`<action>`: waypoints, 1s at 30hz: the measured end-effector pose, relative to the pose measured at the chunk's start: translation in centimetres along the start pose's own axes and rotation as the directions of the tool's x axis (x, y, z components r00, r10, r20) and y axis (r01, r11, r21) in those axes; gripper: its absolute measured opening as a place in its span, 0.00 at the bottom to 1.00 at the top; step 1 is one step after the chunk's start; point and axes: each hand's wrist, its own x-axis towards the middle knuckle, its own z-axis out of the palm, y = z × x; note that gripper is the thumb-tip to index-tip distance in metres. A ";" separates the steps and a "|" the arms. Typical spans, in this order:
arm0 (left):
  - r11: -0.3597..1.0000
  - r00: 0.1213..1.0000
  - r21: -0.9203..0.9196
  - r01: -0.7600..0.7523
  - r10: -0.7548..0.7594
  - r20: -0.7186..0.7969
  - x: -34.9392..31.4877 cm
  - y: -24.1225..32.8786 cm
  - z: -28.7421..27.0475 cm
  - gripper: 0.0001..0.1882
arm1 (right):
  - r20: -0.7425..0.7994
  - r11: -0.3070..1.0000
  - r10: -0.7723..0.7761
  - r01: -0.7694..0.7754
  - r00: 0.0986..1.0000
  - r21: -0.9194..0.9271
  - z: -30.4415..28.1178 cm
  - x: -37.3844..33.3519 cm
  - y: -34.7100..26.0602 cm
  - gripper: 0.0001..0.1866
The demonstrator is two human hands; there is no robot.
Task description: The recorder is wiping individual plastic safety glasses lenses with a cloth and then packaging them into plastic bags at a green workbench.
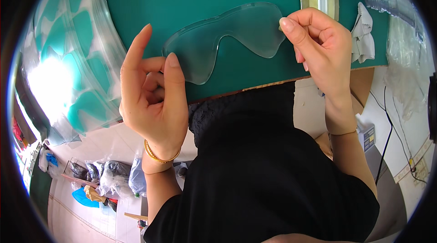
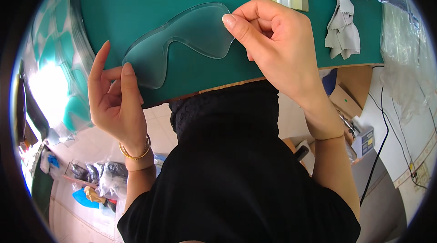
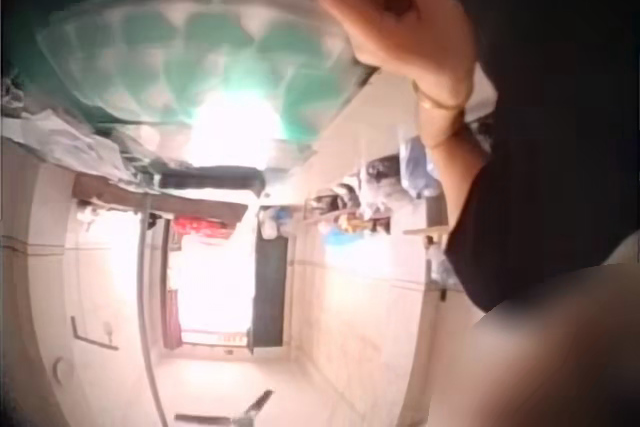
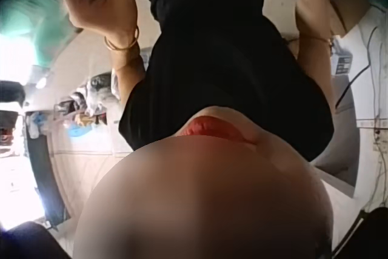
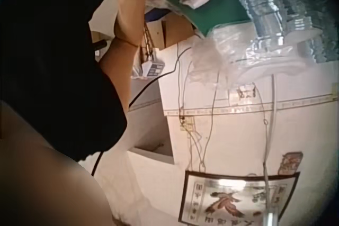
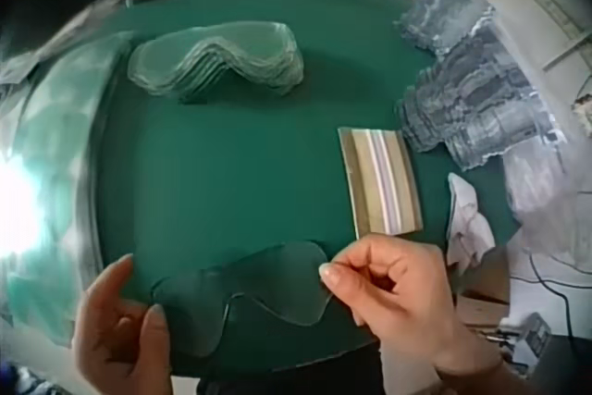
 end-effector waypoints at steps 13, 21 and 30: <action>1.000 1.000 0.016 -0.013 0.013 0.021 0.1 -0.1 0.1 0.23 | -0.082 0.992 -0.028 0.018 0.996 -0.123 -0.6 -0.2 -0.6 0.10; 1.000 1.000 -0.019 0.004 -0.003 0.018 -0.2 0.0 0.2 0.23 | -0.356 0.774 -0.211 -0.067 0.911 -0.630 -2.6 2.9 -2.4 0.41; 1.000 1.000 0.016 -0.019 0.018 0.019 0.0 0.1 0.5 0.22 | -0.305 0.970 -0.121 0.048 0.945 -0.238 -2.6 0.1 -5.5 0.25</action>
